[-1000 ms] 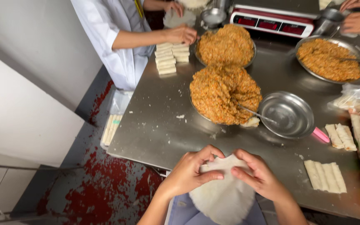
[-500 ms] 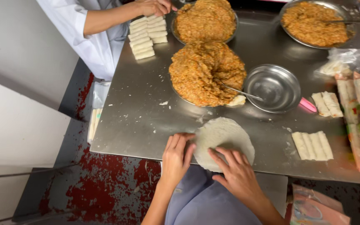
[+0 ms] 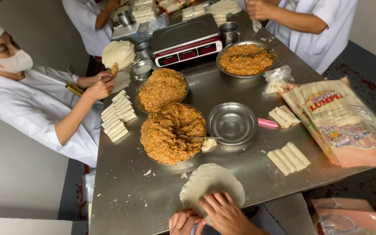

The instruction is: The person places a portion of seasoned meat filling onto a thin lumpia wrapper, folds the edges, and rolls it into a cylindrical shape. The finished lumpia is placed on the table next to others. The process is repeated with multiple wrappers and filling portions.

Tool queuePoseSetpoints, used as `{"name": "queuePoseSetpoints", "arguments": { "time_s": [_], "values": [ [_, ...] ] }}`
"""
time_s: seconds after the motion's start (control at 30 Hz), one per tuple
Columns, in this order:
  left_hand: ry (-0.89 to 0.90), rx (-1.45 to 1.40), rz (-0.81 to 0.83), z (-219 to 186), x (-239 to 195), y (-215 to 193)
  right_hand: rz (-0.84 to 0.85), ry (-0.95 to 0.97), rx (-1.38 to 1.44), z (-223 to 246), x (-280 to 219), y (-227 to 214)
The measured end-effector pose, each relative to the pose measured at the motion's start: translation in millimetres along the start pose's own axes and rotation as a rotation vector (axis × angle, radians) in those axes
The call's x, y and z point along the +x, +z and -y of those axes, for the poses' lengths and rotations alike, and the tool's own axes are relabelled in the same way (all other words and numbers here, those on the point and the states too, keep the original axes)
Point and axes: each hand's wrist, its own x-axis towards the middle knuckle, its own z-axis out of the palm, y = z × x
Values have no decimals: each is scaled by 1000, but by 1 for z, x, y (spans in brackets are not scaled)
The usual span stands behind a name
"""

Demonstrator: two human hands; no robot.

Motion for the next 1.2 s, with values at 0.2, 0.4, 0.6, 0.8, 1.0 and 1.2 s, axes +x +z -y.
{"name": "queuePoseSetpoints", "arguments": {
  "time_s": [0.2,0.4,0.6,0.8,1.0,1.2],
  "values": [
    [-103,-333,-98,-18,7,-15,242,9,499,1,3,-46],
    [-757,-1194,154,-44,35,-33,-30,178,1151,-28,7,-118],
    [-257,-329,-50,-57,118,-80,-204,164,577,-48,18,-147],
    [55,-121,108,-76,121,-82,-298,126,344,-61,2,-126],
    [-90,-183,137,-84,87,-52,-269,144,273,-68,-6,-97],
    [-200,-316,143,-83,84,-56,-346,257,423,-69,-13,-103]
  ]
}}
